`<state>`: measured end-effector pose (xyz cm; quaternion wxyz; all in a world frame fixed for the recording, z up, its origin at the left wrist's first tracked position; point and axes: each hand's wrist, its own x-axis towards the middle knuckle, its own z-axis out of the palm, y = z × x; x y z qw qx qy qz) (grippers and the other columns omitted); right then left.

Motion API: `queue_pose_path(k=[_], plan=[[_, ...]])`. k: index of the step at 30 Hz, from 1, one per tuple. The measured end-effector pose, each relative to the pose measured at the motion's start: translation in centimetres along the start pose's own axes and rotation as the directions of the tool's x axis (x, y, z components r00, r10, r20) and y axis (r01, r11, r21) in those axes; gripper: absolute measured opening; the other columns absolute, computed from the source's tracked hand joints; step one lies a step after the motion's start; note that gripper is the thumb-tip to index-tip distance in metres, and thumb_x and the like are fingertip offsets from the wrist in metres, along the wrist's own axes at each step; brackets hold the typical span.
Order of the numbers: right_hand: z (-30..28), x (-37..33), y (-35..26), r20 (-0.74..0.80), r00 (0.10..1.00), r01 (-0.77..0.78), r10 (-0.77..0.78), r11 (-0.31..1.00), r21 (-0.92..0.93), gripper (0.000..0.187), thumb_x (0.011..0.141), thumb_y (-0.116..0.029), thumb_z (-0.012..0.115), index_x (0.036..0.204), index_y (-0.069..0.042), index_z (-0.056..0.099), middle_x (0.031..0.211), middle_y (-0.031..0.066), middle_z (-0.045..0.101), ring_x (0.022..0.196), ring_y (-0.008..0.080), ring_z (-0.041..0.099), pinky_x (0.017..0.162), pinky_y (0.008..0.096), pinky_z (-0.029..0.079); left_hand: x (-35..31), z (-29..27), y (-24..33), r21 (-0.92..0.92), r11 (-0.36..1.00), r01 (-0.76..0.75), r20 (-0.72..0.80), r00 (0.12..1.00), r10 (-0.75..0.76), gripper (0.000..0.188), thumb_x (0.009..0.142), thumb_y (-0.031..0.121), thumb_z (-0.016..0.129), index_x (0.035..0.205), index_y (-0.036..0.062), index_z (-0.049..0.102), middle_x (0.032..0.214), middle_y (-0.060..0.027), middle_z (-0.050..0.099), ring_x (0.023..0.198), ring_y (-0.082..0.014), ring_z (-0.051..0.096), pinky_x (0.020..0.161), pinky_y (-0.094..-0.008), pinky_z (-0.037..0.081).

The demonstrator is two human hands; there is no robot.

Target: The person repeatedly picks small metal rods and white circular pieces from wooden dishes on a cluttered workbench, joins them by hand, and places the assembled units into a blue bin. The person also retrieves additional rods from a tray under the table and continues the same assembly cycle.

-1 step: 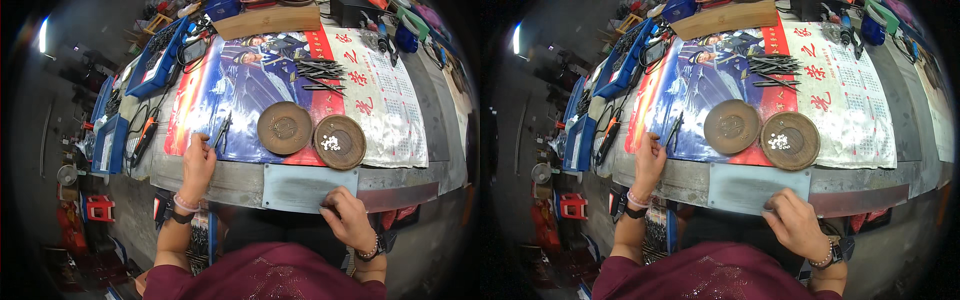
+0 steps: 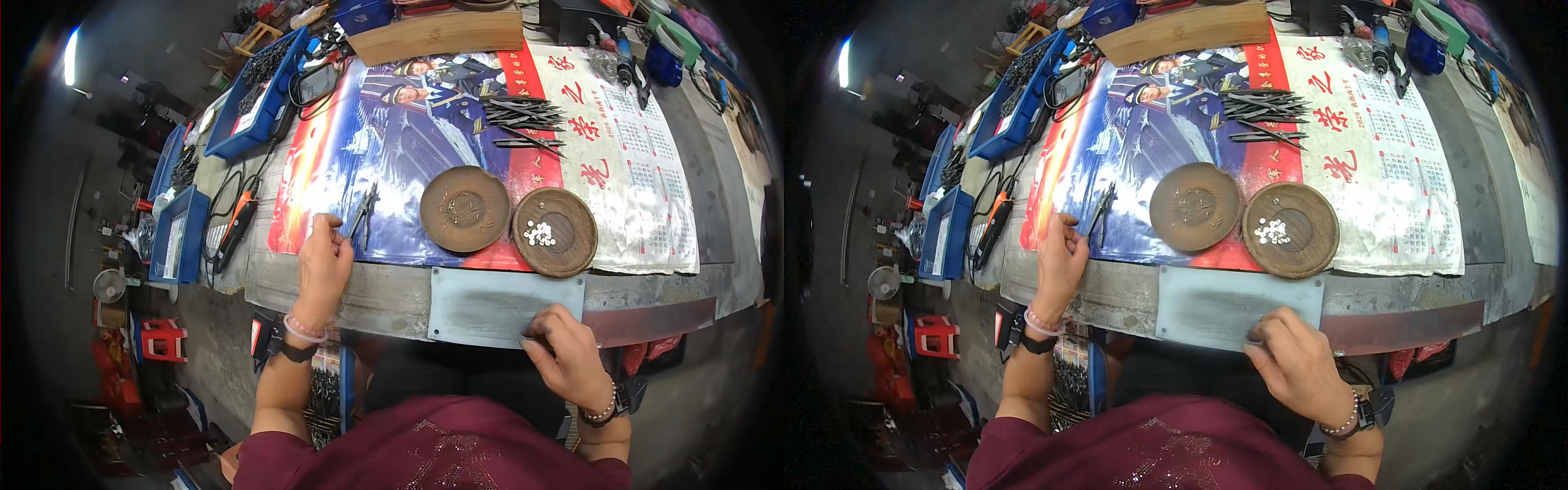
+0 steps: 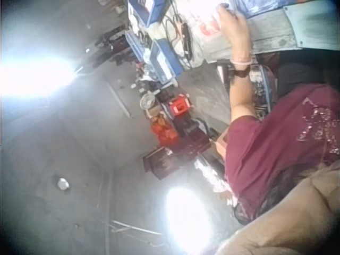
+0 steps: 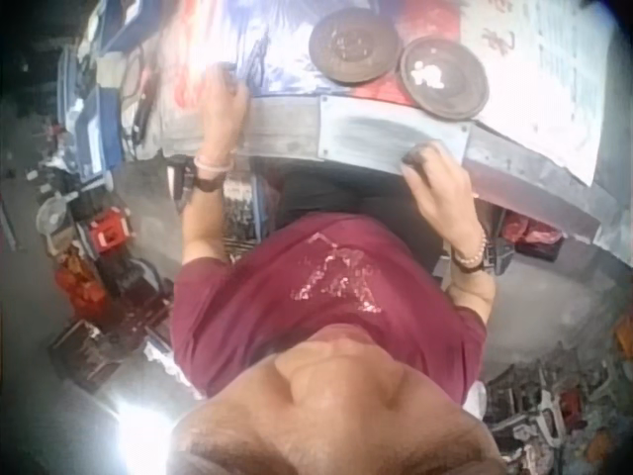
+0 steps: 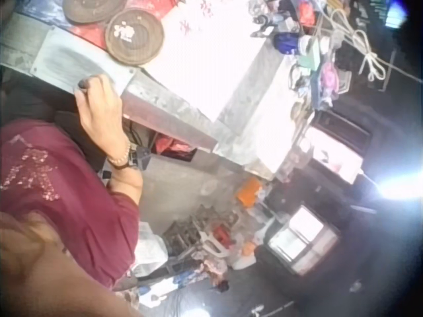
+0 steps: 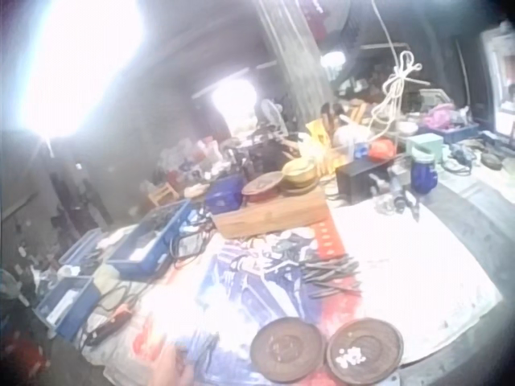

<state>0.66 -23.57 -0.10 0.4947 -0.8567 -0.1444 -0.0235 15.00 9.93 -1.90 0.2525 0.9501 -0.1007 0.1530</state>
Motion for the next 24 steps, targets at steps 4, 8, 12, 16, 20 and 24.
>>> queue_pose_path(k=[4, 8, 12, 16, 20, 24], plan=[[0.7, 0.0, 0.4, -0.036, 0.999, 0.033, -0.035, 0.998, -0.054, 0.013, 0.078, -0.003, 0.068, 0.087, -0.002, 0.059, 0.086, 0.0117, 0.056, 0.076, 0.0322, 0.059, 0.064, 0.0388, 0.048, 1.0, 0.5, -0.1, -0.022, 1.000, -0.003, -0.011, 1.000, 0.002, 0.026, 0.079, -0.005, 0.059, 0.103, 0.0010, 0.051, 0.069, -0.0128, 0.057, 0.059, -0.0273, 0.058, 0.056, -0.0381, 0.046], [1.0, -0.1, 0.9, -0.077, 0.995, 0.053, -0.061, 0.994, -0.091, 0.014, 0.077, -0.003, 0.069, 0.087, -0.003, 0.060, 0.086, 0.0109, 0.057, 0.074, 0.0311, 0.060, 0.062, 0.0381, 0.048, 2.0, 0.3, 0.7, 0.039, 0.999, 0.008, -0.006, 1.000, -0.008, 0.025, 0.079, -0.003, 0.061, 0.104, 0.0000, 0.055, 0.072, -0.0079, 0.059, 0.058, -0.0153, 0.054, 0.056, -0.0296, 0.045], [1.3, 0.0, 1.3, -0.132, 0.989, 0.054, -0.064, 0.995, -0.082, 0.013, 0.076, -0.004, 0.070, 0.085, -0.004, 0.060, 0.083, 0.0098, 0.058, 0.070, 0.0302, 0.060, 0.060, 0.0380, 0.047, 3.5, 0.1, 3.6, -0.011, 0.991, -0.133, 0.030, 0.991, 0.133, 0.024, 0.080, -0.002, 0.063, 0.103, 0.0007, 0.058, 0.087, -0.0130, 0.061, 0.075, -0.0238, 0.059, 0.064, -0.0328, 0.047], [1.8, 0.1, 1.3, -0.188, 0.979, 0.065, -0.081, 0.994, -0.086, 0.013, 0.076, -0.005, 0.070, 0.084, -0.005, 0.061, 0.079, 0.0083, 0.059, 0.066, 0.0292, 0.060, 0.057, 0.0373, 0.047, 7.0, 3.6, 8.5, -0.328, 0.869, -0.371, 0.097, 0.902, 0.421, 0.020, 0.081, -0.001, 0.063, 0.101, 0.0000, 0.063, 0.091, -0.0130, 0.062, 0.077, -0.0247, 0.059, 0.070, -0.0329, 0.048], [2.0, 0.0, 1.5, -0.241, 0.963, 0.092, -0.122, 0.987, -0.129, 0.013, 0.075, -0.007, 0.071, 0.083, -0.006, 0.061, 0.078, 0.0082, 0.060, 0.065, 0.0278, 0.060, 0.056, 0.0360, 0.046, 11.6, 10.5, 13.8, -0.326, 0.751, -0.575, 0.097, 0.769, 0.631, 0.026, 0.080, 0.005, 0.063, 0.106, 0.0026, 0.063, 0.097, -0.0154, 0.058, 0.094, -0.0345, 0.057, 0.079, -0.0414, 0.047], [2.0, -0.4, 1.9, -0.260, 0.955, 0.125, -0.145, 0.988, -0.093, 0.013, 0.076, -0.008, 0.071, 0.083, -0.006, 0.061, 0.077, 0.0081, 0.059, 0.064, 0.0271, 0.059, 0.056, 0.0352, 0.047, 14.5, 15.1, 16.3, -0.089, 0.756, -0.649, 0.220, 0.727, 0.650, 0.020, 0.080, 0.013, 0.066, 0.099, 0.0067, 0.063, 0.098, -0.0118, 0.058, 0.100, -0.0316, 0.054, 0.081, -0.0441, 0.044]])
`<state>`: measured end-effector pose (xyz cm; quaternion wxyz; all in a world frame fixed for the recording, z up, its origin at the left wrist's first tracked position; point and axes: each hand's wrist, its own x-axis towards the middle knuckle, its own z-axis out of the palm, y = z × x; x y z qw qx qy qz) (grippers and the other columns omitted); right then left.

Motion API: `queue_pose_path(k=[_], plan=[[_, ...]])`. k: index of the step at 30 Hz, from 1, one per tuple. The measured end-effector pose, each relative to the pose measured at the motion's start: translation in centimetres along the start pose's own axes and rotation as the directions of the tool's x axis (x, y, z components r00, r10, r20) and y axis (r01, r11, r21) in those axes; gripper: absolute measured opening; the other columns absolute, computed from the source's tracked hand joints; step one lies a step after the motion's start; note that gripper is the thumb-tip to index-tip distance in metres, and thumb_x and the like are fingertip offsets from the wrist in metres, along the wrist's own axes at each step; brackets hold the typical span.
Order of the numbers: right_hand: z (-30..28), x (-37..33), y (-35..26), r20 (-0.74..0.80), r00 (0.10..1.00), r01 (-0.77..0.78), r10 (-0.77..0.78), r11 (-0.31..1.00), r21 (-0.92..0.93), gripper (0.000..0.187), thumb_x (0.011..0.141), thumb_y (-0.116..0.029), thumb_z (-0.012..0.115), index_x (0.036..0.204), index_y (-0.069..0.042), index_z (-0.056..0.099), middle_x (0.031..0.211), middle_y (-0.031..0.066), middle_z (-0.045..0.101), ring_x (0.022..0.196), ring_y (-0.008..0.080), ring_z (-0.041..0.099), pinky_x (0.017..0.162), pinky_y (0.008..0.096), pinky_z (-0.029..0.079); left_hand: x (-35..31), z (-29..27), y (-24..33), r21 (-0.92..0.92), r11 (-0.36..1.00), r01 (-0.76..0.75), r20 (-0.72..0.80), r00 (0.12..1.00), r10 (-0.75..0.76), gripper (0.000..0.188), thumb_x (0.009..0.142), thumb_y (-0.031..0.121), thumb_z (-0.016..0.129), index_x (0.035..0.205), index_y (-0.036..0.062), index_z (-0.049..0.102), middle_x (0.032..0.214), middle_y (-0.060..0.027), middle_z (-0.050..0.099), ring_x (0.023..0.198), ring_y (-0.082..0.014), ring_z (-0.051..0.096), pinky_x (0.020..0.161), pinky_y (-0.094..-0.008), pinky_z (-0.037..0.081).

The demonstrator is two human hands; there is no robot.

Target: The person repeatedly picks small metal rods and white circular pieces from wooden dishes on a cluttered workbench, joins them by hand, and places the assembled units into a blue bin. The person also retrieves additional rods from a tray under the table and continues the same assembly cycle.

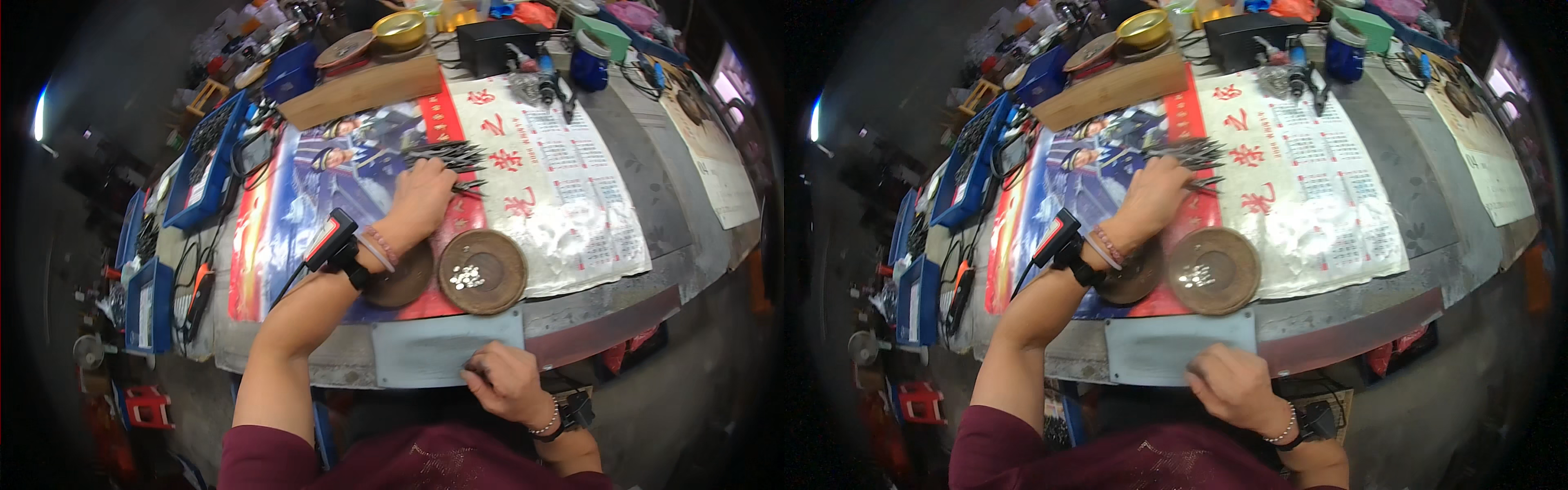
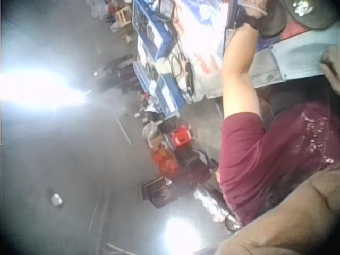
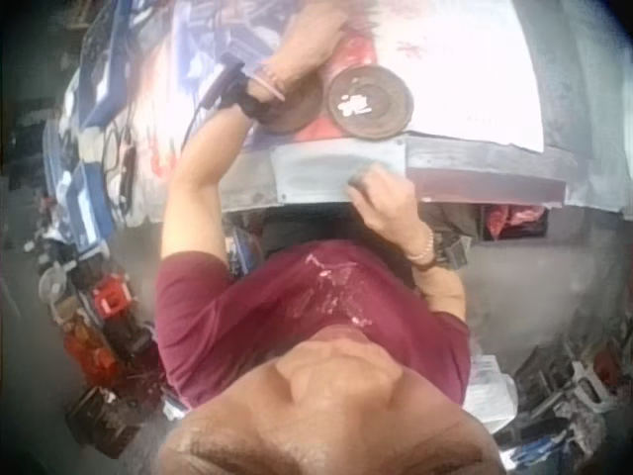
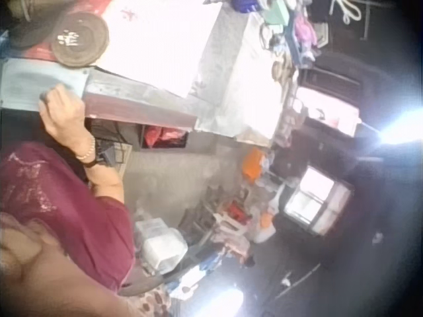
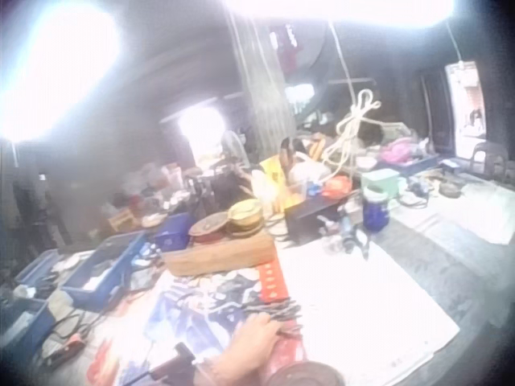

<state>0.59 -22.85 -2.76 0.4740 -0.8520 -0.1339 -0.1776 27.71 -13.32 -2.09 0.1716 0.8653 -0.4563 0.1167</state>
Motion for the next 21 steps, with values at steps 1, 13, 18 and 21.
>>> queue_pose_path(k=[1, 13, 18, 21], plan=[[0.0, -0.1, 0.1, -0.016, 1.000, 0.017, -0.018, 1.000, -0.014, 0.013, 0.076, -0.008, 0.071, 0.084, -0.006, 0.062, 0.077, 0.0075, 0.059, 0.062, 0.0262, 0.059, 0.055, 0.0346, 0.047, 0.2, 0.3, -0.1, 0.025, 1.000, 0.008, 0.016, 1.000, -0.008, 0.019, 0.080, 0.013, 0.066, 0.098, 0.0070, 0.063, 0.098, -0.0116, 0.059, 0.100, -0.0313, 0.054, 0.080, -0.0442, 0.044], [0.5, -0.3, 0.2, -0.048, 0.999, 0.017, -0.020, 0.998, -0.062, 0.012, 0.076, -0.009, 0.072, 0.083, -0.006, 0.062, 0.074, 0.0076, 0.058, 0.060, 0.0261, 0.059, 0.053, 0.0350, 0.046, -3.5, -1.4, -1.5, -0.083, 0.996, 0.023, 0.006, 1.000, -0.023, 0.013, 0.082, 0.012, 0.065, 0.086, 0.0053, 0.055, 0.085, -0.0140, 0.055, 0.084, -0.0366, 0.053, 0.070, -0.0457, 0.041], [0.9, -0.2, -0.2, -0.082, 0.996, 0.010, -0.018, 0.996, -0.093, 0.012, 0.077, -0.007, 0.071, 0.083, -0.005, 0.061, 0.074, 0.0093, 0.059, 0.061, 0.0285, 0.059, 0.054, 0.0363, 0.046, -4.3, -0.5, -2.2, -0.022, 0.993, -0.120, -0.007, 0.993, 0.120, 0.011, 0.084, 0.011, 0.059, 0.091, 0.0051, 0.054, 0.088, -0.0140, 0.058, 0.088, -0.0360, 0.054, 0.071, -0.0451, 0.042], [1.3, -0.1, -0.6, -0.074, 0.997, -0.016, 0.005, 0.990, -0.139, 0.011, 0.078, -0.006, 0.070, 0.084, -0.004, 0.061, 0.076, 0.0108, 0.060, 0.064, 0.0303, 0.060, 0.056, 0.0367, 0.048, -4.5, 0.0, -2.7, 0.028, 0.988, -0.150, 0.014, 0.989, 0.150, 0.011, 0.082, 0.009, 0.058, 0.091, 0.0047, 0.053, 0.090, -0.0146, 0.059, 0.089, -0.0353, 0.056, 0.071, -0.0435, 0.044]])
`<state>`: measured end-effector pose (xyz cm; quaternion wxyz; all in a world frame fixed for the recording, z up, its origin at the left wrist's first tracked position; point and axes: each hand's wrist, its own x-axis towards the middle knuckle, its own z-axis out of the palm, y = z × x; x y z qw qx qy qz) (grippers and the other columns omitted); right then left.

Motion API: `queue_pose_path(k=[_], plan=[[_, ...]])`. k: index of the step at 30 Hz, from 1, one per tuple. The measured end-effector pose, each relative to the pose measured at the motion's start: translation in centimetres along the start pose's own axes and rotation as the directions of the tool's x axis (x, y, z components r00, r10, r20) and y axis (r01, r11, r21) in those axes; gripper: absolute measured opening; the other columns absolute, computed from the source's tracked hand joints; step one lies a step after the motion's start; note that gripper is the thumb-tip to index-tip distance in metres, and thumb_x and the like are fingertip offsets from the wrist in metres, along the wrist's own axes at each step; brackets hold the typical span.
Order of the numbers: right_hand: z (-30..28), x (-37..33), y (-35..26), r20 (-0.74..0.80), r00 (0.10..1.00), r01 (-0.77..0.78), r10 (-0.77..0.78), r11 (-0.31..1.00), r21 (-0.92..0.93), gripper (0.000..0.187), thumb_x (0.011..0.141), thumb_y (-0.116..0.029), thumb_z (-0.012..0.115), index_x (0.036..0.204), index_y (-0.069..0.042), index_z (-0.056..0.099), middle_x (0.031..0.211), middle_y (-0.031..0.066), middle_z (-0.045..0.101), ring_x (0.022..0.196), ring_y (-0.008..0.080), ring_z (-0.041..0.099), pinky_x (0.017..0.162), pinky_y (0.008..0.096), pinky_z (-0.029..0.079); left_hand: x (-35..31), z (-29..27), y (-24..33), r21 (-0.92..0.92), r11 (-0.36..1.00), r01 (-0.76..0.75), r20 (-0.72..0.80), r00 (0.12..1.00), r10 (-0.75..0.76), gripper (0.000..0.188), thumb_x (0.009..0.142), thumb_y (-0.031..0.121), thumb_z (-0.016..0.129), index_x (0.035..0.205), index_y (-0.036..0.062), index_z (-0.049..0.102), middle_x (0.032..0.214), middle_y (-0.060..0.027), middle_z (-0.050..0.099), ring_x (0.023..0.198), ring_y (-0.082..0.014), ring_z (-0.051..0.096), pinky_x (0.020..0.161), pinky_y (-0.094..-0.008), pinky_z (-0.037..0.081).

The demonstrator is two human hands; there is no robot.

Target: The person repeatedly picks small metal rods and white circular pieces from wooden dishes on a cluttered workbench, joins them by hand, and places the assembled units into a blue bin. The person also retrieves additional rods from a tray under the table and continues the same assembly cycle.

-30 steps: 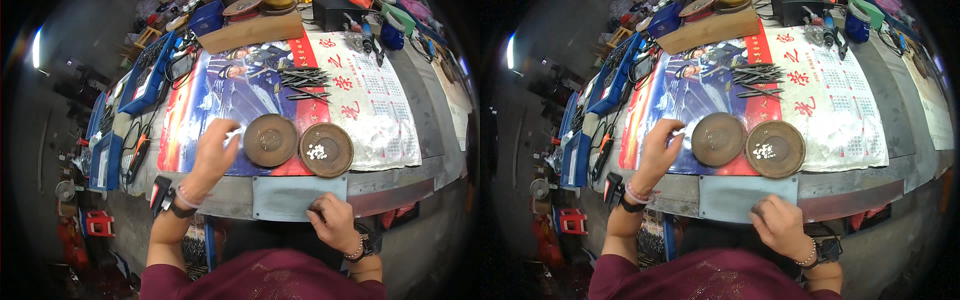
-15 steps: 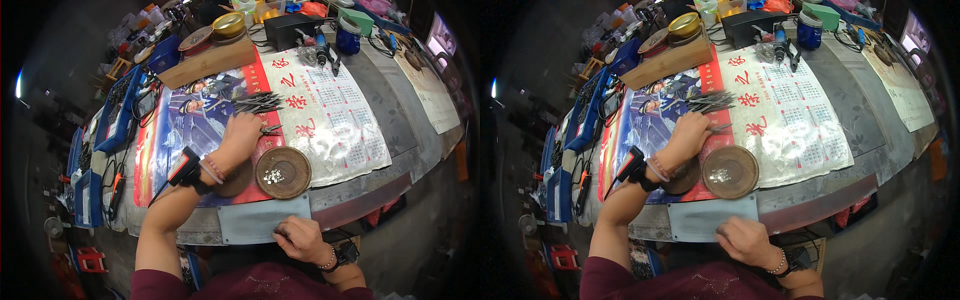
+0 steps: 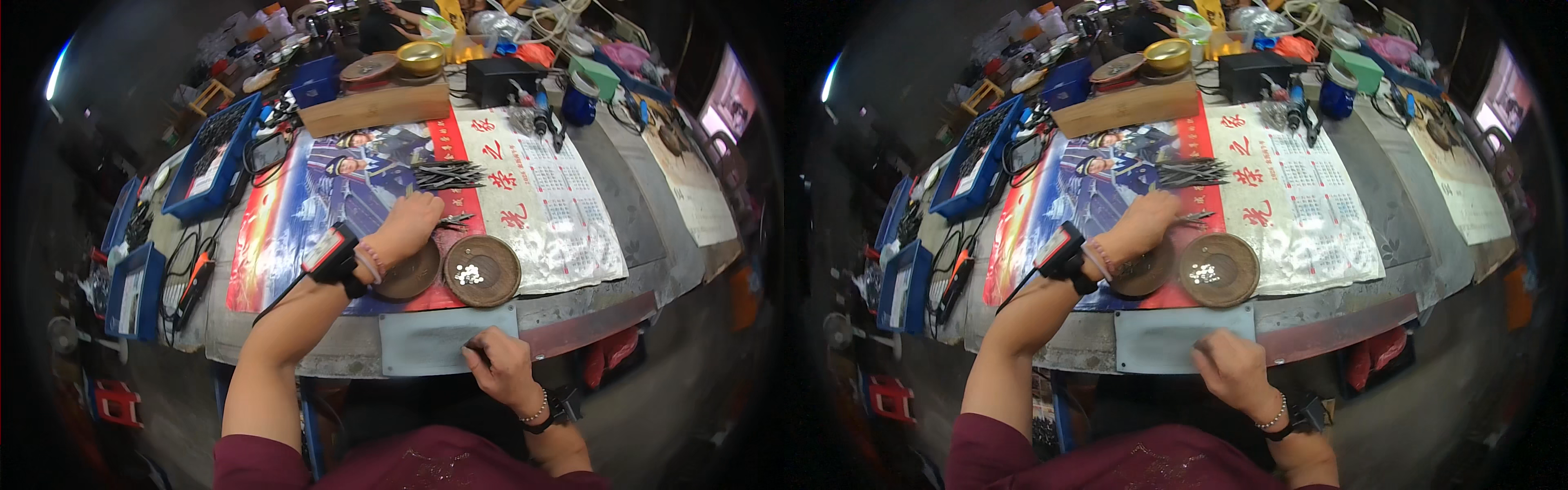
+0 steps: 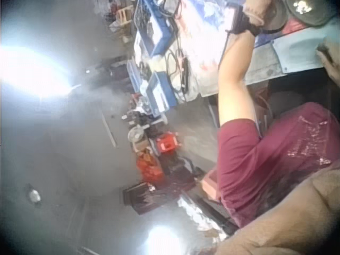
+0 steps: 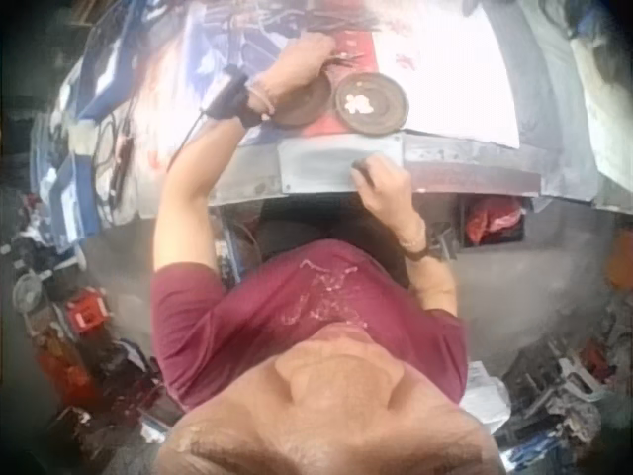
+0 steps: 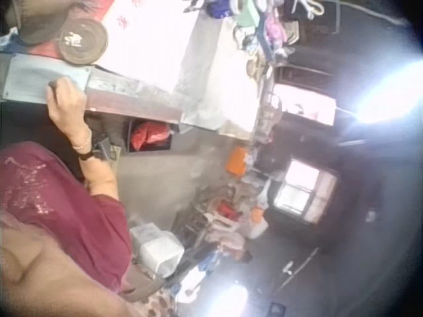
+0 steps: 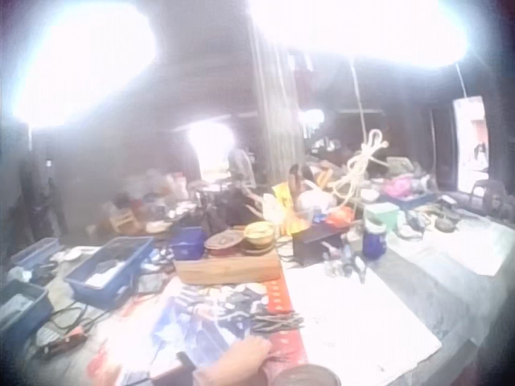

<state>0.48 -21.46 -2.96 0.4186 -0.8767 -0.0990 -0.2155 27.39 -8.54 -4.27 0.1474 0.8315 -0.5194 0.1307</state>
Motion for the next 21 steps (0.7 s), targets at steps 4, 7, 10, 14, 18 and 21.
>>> queue_pose_path(k=[4, 7, 10, 14, 18, 21], plan=[[0.2, 0.0, -0.5, 0.007, 1.000, -0.015, 0.016, 0.998, -0.068, 0.011, 0.079, -0.007, 0.070, 0.084, -0.003, 0.061, 0.077, 0.0115, 0.061, 0.064, 0.0302, 0.060, 0.056, 0.0354, 0.048, 0.3, -0.9, 0.1, -0.040, 0.999, -0.003, -0.082, 0.997, 0.000, 0.008, 0.083, 0.006, 0.056, 0.090, 0.0035, 0.052, 0.088, -0.0166, 0.060, 0.084, -0.0364, 0.058, 0.071, -0.0451, 0.046], [-0.5, 0.4, -0.9, 0.041, 0.996, -0.076, 0.076, 0.997, 0.002, 0.011, 0.082, -0.007, 0.069, 0.085, -0.001, 0.060, 0.077, 0.0122, 0.061, 0.063, 0.0281, 0.060, 0.056, 0.0335, 0.047, 0.3, -4.0, 1.0, -0.289, 0.957, 0.030, -0.209, 0.973, -0.094, 0.007, 0.087, 0.004, 0.053, 0.093, 0.0011, 0.053, 0.086, -0.0173, 0.060, 0.081, -0.0362, 0.060, 0.071, -0.0422, 0.048], [-2.2, 1.9, -1.5, 0.164, 0.962, -0.236, 0.218, 0.967, 0.100, 0.013, 0.086, -0.009, 0.067, 0.087, 0.001, 0.059, 0.078, 0.0139, 0.060, 0.064, 0.0250, 0.060, 0.059, 0.0329, 0.047, -1.7, -9.0, 3.0, -0.605, 0.779, 0.163, -0.146, 0.939, -0.310, 0.008, 0.091, 0.003, 0.050, 0.097, -0.0008, 0.053, 0.084, -0.0143, 0.061, 0.077, -0.0278, 0.062, 0.071, -0.0353, 0.049], [-2.6, 6.7, -1.5, 0.266, 0.964, 0.010, -0.013, 1.000, 0.013, 0.013, 0.085, -0.007, 0.064, 0.090, 0.001, 0.055, 0.083, 0.0173, 0.056, 0.076, 0.0357, 0.057, 0.065, 0.0397, 0.046, -7.6, -14.5, 7.0, -0.849, 0.512, 0.132, -0.104, 0.908, -0.406, 0.009, 0.095, 0.001, 0.047, 0.101, -0.0019, 0.053, 0.081, -0.0071, 0.059, 0.078, -0.0137, 0.060, 0.072, -0.0285, 0.050], [0.3, 12.1, 0.5, 0.338, 0.927, 0.219, -0.165, 0.967, -0.130, 0.015, 0.083, -0.010, 0.064, 0.090, 0.000, 0.054, 0.086, 0.0169, 0.055, 0.078, 0.0386, 0.057, 0.068, 0.0445, 0.046, -13.8, -15.9, 11.1, -0.915, 0.314, 0.252, 0.040, 0.833, -0.552, 0.016, 0.097, 0.000, 0.045, 0.111, -0.0038, 0.051, 0.088, -0.0077, 0.060, 0.082, -0.0137, 0.061, 0.075, -0.0282, 0.052], [3.0, 14.9, 2.4, 0.452, 0.872, 0.309, -0.189, 0.928, -0.208, 0.018, 0.081, -0.013, 0.065, 0.091, -0.001, 0.055, 0.088, 0.0165, 0.057, 0.080, 0.0379, 0.058, 0.070, 0.0453, 0.047, -17.3, -14.8, 13.5, -0.941, 0.080, 0.328, 0.195, 0.721, -0.665, 0.020, 0.099, 0.002, 0.046, 0.117, -0.0045, 0.051, 0.092, -0.0089, 0.061, 0.082, -0.0140, 0.061, 0.076, -0.0285, 0.052]])
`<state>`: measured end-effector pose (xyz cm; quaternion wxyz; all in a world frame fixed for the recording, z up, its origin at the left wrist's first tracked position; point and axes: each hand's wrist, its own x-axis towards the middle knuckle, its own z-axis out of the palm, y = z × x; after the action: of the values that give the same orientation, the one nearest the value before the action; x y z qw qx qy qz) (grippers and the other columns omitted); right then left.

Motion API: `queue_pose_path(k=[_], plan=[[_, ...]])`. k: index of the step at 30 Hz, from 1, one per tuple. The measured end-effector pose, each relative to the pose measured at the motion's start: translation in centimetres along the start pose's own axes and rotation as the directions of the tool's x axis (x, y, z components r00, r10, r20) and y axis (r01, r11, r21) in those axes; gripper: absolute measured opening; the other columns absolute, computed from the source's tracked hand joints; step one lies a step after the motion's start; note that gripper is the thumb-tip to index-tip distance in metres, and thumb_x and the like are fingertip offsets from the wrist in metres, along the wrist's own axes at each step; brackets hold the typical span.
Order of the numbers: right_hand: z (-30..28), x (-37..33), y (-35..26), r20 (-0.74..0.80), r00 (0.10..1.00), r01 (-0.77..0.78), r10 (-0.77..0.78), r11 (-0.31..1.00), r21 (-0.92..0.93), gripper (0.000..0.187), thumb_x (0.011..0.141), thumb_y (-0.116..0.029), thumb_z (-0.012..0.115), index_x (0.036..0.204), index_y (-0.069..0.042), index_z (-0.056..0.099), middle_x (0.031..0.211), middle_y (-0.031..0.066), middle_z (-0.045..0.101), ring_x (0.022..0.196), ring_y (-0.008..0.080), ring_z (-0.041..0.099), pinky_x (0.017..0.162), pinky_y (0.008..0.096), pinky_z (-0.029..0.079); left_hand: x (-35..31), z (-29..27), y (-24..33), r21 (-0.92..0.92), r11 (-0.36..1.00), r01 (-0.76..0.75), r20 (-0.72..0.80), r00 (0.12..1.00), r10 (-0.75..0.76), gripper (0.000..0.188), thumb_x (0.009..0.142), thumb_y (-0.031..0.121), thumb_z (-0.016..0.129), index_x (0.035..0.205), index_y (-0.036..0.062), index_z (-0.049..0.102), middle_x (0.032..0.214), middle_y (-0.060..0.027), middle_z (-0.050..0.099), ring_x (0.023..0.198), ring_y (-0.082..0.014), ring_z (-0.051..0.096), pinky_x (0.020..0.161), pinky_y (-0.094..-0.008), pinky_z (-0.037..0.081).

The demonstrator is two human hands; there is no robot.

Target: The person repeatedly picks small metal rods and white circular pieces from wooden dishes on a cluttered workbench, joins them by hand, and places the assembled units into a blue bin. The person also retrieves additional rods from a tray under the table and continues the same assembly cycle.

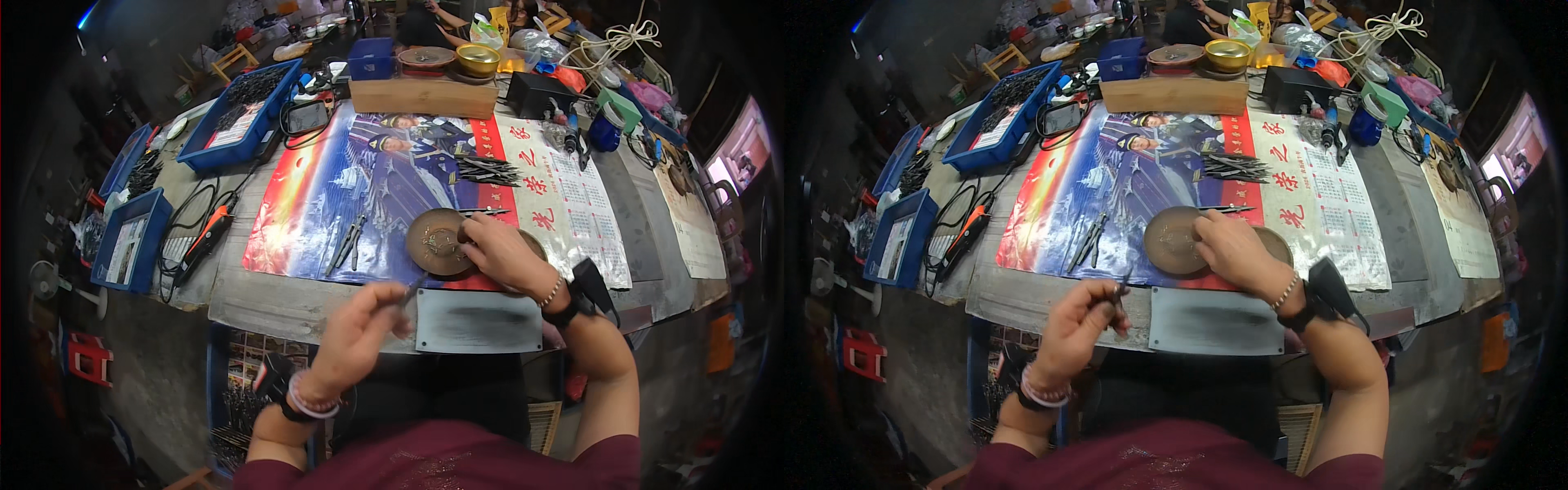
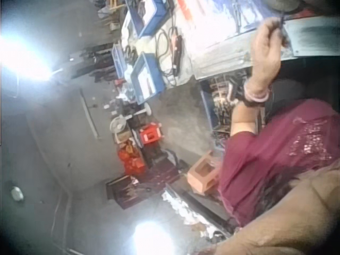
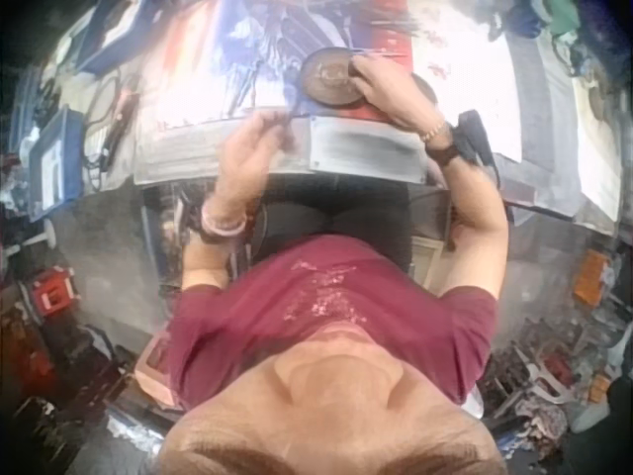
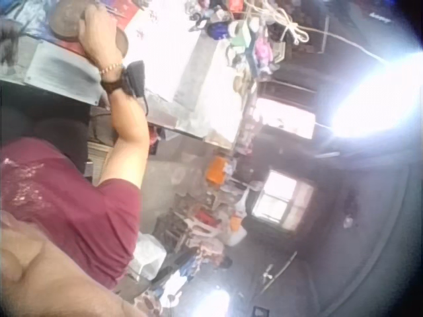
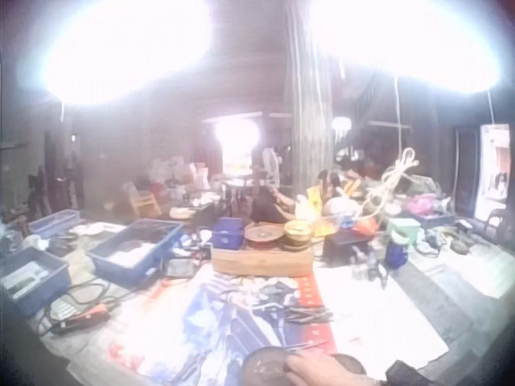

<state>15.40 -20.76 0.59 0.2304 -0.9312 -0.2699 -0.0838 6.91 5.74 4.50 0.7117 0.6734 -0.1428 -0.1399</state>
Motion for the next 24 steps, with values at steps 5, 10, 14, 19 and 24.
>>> queue_pose_path(k=[5, 10, 14, 19, 24], plan=[[1.8, 3.3, 0.8, 0.193, 0.981, 0.015, 0.023, 0.982, -0.190, 0.015, 0.078, -0.013, 0.064, 0.087, -0.001, 0.061, 0.089, 0.0174, 0.061, 0.081, 0.0386, 0.061, 0.071, 0.0460, 0.049, -4.3, 0.3, -3.1, -0.178, 0.978, 0.109, -0.002, 0.994, -0.111, 0.021, 0.099, 0.005, 0.047, 0.117, -0.0052, 0.051, 0.090, -0.0089, 0.061, 0.080, -0.0146, 0.061, 0.074, -0.0279, 0.052], [1.8, 5.3, 0.2, 0.413, 0.901, -0.021, 0.133, 0.964, -0.264, 0.014, 0.072, -0.011, 0.063, 0.079, -0.001, 0.070, 0.074, 0.0207, 0.066, 0.071, 0.0393, 0.066, 0.061, 0.0455, 0.053, -5.9, 0.6, -4.6, -0.220, 0.964, 0.149, 0.020, 0.989, -0.148, 0.017, 0.098, 0.005, 0.050, 0.112, -0.0048, 0.053, 0.088, -0.0085, 0.062, 0.077, -0.0141, 0.061, 0.071, -0.0265, 0.052], [1.6, 5.5, 0.2, 0.385, 0.922, 0.059, 0.035, 0.971, -0.231, 0.012, 0.072, -0.009, 0.063, 0.076, 0.002, 0.065, 0.075, 0.0224, 0.065, 0.073, 0.0393, 0.066, 0.062, 0.0453, 0.053, -6.3, 1.2, -5.2, -0.253, 0.958, 0.138, 0.033, 0.990, -0.134, 0.015, 0.098, 0.003, 0.050, 0.110, -0.0053, 0.053, 0.087, -0.0089, 0.063, 0.077, -0.0129, 0.062, 0.071, -0.0251, 0.052], [0.4, 4.8, 0.2, 0.196, 0.981, 0.010, -0.016, 0.999, 0.030, 0.017, 0.074, -0.011, 0.064, 0.083, 0.003, 0.060, 0.076, 0.0218, 0.064, 0.074, 0.0403, 0.063, 0.063, 0.0439, 0.050, -6.6, 1.3, -5.3, -0.269, 0.958, 0.104, -0.009, 0.994, -0.111, 0.017, 0.098, 0.006, 0.052, 0.111, -0.0042, 0.053, 0.088, -0.0085, 0.062, 0.074, -0.0117, 0.059, 0.069, -0.0239, 0.049], [-0.8, 2.4, -1.0, -0.048, 0.986, -0.129, 0.162, 0.904, 0.408, 0.021, 0.078, -0.015, 0.065, 0.088, 0.002, 0.056, 0.077, 0.0199, 0.063, 0.072, 0.0355, 0.063, 0.064, 0.0395, 0.050, -6.4, 1.7, -5.2, -0.335, 0.938, 0.087, -0.013, 0.995, -0.097, 0.019, 0.098, 0.006, 0.053, 0.115, -0.0021, 0.052, 0.089, -0.0069, 0.060, 0.070, -0.0089, 0.054, 0.065, -0.0214, 0.045]])
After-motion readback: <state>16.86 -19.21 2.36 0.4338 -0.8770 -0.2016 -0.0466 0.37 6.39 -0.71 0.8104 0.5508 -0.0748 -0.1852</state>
